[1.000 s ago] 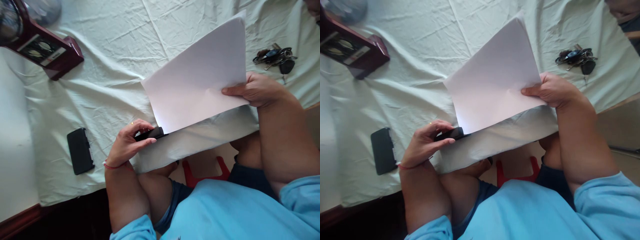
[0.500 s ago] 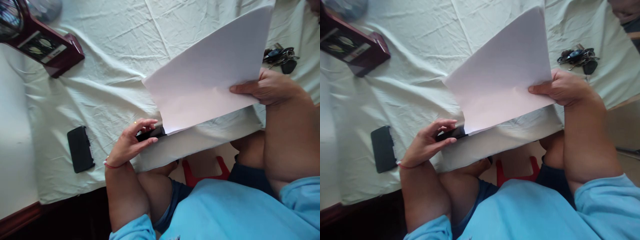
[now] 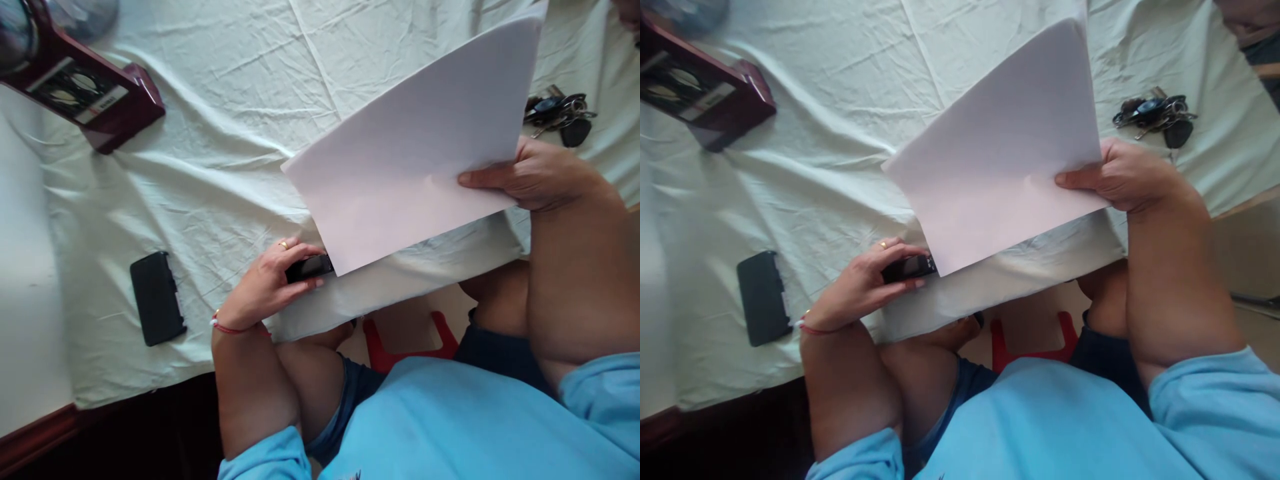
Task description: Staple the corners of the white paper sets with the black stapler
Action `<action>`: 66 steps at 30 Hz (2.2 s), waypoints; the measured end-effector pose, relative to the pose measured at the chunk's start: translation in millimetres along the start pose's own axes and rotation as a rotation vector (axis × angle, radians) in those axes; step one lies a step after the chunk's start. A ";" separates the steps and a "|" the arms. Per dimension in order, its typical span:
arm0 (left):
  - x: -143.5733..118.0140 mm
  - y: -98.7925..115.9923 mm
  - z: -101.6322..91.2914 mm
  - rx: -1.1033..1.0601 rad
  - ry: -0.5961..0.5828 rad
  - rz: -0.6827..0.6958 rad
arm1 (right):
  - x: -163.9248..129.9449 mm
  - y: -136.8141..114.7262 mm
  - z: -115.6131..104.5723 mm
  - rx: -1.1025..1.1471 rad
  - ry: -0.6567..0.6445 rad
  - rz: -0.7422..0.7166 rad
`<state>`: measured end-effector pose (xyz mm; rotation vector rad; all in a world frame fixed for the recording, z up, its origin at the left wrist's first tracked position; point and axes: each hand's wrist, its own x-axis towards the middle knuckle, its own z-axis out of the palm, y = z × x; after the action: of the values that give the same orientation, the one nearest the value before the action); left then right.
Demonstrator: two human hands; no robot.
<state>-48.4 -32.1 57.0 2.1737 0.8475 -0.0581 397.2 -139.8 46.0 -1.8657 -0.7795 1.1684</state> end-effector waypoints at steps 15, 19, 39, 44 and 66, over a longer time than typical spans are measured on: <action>-3.3 5.0 -0.9 -0.142 0.113 -0.017 | -0.6 -5.8 16.7 0.047 -0.029 -0.001; -3.3 4.5 0.9 -0.164 0.146 -0.020 | -1.0 -8.2 21.8 0.059 -0.061 0.009; -0.6 13.1 5.5 -0.351 0.187 -0.232 | 1.9 -5.3 24.9 0.096 -0.082 0.040; -3.7 4.5 3.7 -0.555 0.276 -0.282 | 9.8 -5.9 35.2 0.309 0.145 -0.126; 35.3 -23.1 18.6 -0.899 0.787 -0.187 | 17.7 -5.1 87.9 0.452 0.034 -0.158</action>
<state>-30.4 -14.5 18.4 1.2199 1.1907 0.9537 322.9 -97.0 19.2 -1.4212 -0.5732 1.1018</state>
